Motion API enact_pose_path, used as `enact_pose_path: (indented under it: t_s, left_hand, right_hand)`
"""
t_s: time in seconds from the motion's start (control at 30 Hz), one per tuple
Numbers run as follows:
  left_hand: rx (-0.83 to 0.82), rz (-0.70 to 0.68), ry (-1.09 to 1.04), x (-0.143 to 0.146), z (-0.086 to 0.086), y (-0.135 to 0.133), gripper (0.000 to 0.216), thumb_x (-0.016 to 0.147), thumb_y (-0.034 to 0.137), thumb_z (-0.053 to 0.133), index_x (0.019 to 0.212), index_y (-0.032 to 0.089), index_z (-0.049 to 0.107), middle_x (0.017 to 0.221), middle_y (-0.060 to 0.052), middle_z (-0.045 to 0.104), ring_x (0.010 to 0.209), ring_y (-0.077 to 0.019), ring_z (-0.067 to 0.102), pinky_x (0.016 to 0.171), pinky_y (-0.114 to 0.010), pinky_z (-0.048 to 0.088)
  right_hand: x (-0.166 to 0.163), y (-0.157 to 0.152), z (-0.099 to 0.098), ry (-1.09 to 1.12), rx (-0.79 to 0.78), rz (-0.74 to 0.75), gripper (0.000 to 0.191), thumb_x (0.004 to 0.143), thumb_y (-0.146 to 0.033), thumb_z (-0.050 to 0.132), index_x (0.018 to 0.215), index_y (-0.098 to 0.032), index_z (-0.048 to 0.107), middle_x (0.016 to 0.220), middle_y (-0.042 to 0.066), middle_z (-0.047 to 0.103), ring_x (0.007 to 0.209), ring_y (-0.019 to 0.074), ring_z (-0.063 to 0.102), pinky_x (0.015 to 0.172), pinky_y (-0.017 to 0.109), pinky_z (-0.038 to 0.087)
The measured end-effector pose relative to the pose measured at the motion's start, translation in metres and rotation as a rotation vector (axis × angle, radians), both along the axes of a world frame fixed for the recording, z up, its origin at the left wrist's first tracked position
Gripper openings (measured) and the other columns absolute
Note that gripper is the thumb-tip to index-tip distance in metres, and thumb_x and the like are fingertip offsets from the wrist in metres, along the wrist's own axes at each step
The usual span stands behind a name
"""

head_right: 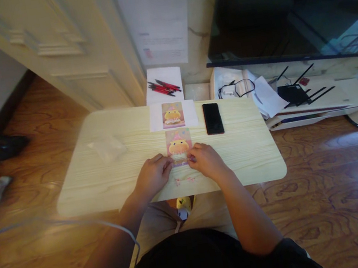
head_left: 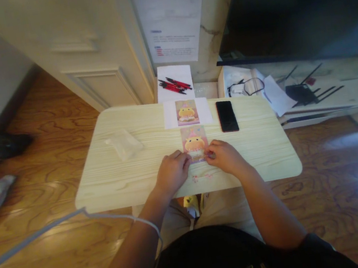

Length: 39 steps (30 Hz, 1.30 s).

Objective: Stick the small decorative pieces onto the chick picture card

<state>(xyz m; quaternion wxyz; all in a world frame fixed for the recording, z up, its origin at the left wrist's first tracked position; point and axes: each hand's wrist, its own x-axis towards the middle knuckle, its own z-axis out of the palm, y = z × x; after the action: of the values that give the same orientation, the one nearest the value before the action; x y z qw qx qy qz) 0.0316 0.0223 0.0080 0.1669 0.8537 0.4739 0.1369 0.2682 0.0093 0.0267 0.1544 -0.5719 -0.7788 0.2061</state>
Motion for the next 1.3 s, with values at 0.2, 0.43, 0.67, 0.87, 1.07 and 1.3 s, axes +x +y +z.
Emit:
enact_pose_path:
  t_s: [0.2,0.43,0.67,0.87,1.07,1.3]
  left_hand:
    - [-0.029,0.028,-0.066,0.001,-0.004,0.007,0.018,0.099,0.026,0.054,0.097,0.022,0.071,0.095,-0.005,0.069,0.083,-0.0198,0.065,0.076,-0.036,0.049]
    - [-0.028,0.087,-0.267,-0.006,-0.007,0.005,0.025,0.094,0.023,0.055,0.115,0.021,0.068,0.108,-0.008,0.066,0.103,-0.0219,0.064,0.094,-0.038,0.054]
    - [0.027,0.098,-0.264,-0.006,-0.01,0.002,0.03,0.091,0.025,0.059,0.12,0.024,0.067,0.119,-0.008,0.065,0.117,-0.0246,0.059,0.104,-0.043,0.049]
    - [0.042,0.122,-0.197,-0.003,-0.011,-0.001,0.026,0.095,0.029,0.057,0.118,0.025,0.068,0.123,-0.008,0.065,0.117,-0.0262,0.058,0.103,-0.045,0.045]
    - [0.054,0.145,-0.155,-0.001,-0.01,-0.001,0.026,0.097,0.032,0.056,0.118,0.026,0.07,0.124,-0.007,0.067,0.116,-0.0269,0.058,0.098,-0.045,0.045]
    - [0.058,0.146,-0.126,-0.002,-0.008,-0.003,0.035,0.09,0.029,0.061,0.125,0.027,0.067,0.131,-0.006,0.067,0.121,-0.0288,0.058,0.098,-0.046,0.045]
  right_hand:
    - [0.001,0.008,-0.004,0.034,-0.039,0.0,0.01,0.086,-0.016,0.072,0.095,-0.021,0.074,0.095,0.003,0.065,0.087,0.0171,0.062,0.081,0.028,0.046]
    - [0.006,0.004,-0.007,0.137,-0.006,-0.055,0.012,0.095,-0.021,0.065,0.102,-0.022,0.074,0.101,0.004,0.066,0.093,0.017,0.064,0.086,0.028,0.049]
    - [0.007,-0.003,-0.011,0.224,-0.002,-0.117,0.016,0.098,-0.022,0.061,0.106,-0.023,0.074,0.104,0.005,0.068,0.097,0.0181,0.066,0.087,0.03,0.052]
    - [0.01,-0.006,-0.016,0.24,0.012,-0.134,0.019,0.096,-0.015,0.06,0.106,-0.023,0.075,0.104,0.004,0.068,0.098,0.0178,0.066,0.088,0.03,0.052]
    - [0.004,-0.005,-0.017,0.257,0.0,-0.124,0.014,0.096,-0.02,0.064,0.105,-0.022,0.074,0.103,0.005,0.068,0.098,0.0187,0.066,0.087,0.03,0.053]
    - [0.001,-0.002,-0.019,0.259,0.035,-0.119,0.015,0.096,-0.018,0.063,0.103,-0.024,0.075,0.101,0.005,0.067,0.095,0.0191,0.065,0.083,0.031,0.052]
